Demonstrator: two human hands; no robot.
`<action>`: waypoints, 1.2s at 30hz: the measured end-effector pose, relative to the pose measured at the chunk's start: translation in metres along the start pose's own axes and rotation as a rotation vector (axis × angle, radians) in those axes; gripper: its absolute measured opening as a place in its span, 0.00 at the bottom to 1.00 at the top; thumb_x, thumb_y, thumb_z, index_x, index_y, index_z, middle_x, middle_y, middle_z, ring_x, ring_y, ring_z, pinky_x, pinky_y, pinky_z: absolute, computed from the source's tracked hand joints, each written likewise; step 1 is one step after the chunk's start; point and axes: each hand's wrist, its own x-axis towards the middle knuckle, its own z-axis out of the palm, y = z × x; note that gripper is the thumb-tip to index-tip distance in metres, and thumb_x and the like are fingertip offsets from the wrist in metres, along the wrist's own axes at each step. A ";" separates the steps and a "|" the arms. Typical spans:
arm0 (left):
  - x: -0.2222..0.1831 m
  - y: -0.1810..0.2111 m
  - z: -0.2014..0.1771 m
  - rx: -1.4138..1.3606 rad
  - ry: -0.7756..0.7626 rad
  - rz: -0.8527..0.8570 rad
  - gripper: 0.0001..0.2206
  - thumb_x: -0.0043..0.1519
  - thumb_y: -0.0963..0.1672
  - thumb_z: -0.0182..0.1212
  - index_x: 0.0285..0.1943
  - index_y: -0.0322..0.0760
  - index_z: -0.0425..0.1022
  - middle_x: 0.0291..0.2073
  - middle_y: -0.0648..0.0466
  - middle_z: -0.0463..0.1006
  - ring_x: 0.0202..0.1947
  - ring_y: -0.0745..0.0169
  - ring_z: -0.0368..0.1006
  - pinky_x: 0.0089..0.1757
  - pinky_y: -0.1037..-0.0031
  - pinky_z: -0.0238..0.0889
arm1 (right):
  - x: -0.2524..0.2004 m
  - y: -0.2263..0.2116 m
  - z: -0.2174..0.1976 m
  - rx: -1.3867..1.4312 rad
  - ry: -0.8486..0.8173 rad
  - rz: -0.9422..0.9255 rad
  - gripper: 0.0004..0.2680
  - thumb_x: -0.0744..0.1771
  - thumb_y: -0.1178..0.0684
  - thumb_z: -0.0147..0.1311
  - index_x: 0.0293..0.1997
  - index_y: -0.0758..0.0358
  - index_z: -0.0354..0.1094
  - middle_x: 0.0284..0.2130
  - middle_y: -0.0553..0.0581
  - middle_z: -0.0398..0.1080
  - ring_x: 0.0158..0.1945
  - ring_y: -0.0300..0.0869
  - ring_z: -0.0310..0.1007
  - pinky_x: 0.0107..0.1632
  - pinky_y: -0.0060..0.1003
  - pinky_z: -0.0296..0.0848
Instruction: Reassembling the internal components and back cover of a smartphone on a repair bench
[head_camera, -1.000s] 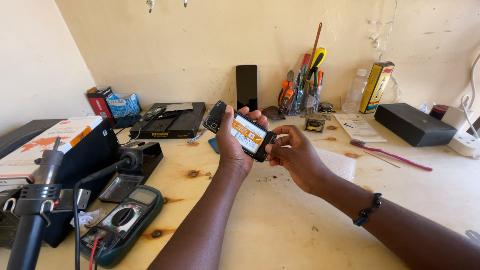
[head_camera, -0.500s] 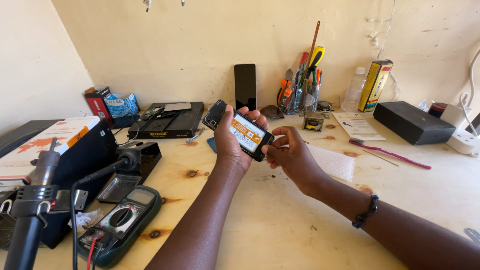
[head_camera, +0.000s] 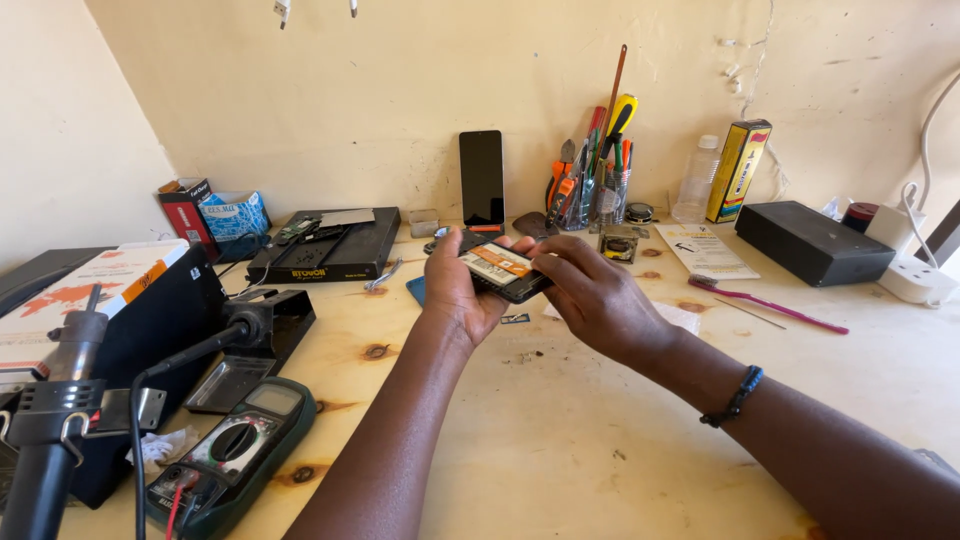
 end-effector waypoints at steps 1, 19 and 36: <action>-0.003 0.000 0.004 0.001 -0.002 0.002 0.31 0.70 0.57 0.55 0.59 0.18 0.69 0.54 0.23 0.78 0.54 0.21 0.78 0.57 0.29 0.69 | 0.002 0.003 -0.003 0.000 0.003 -0.002 0.08 0.69 0.60 0.61 0.55 0.65 0.75 0.50 0.63 0.72 0.49 0.60 0.81 0.47 0.50 0.82; -0.013 -0.073 0.043 1.048 -0.026 0.087 0.41 0.69 0.66 0.35 0.39 0.35 0.87 0.34 0.43 0.89 0.31 0.52 0.87 0.31 0.73 0.79 | 0.006 0.096 -0.085 0.397 0.029 0.538 0.07 0.69 0.73 0.53 0.48 0.78 0.76 0.29 0.70 0.75 0.27 0.48 0.80 0.31 0.38 0.83; -0.006 -0.080 0.027 1.319 -0.384 1.168 0.10 0.70 0.47 0.68 0.57 0.44 0.86 0.41 0.48 0.86 0.38 0.52 0.83 0.40 0.63 0.79 | -0.009 0.096 -0.076 0.637 -0.095 0.752 0.10 0.65 0.72 0.61 0.51 0.79 0.76 0.34 0.71 0.77 0.29 0.44 0.79 0.30 0.33 0.82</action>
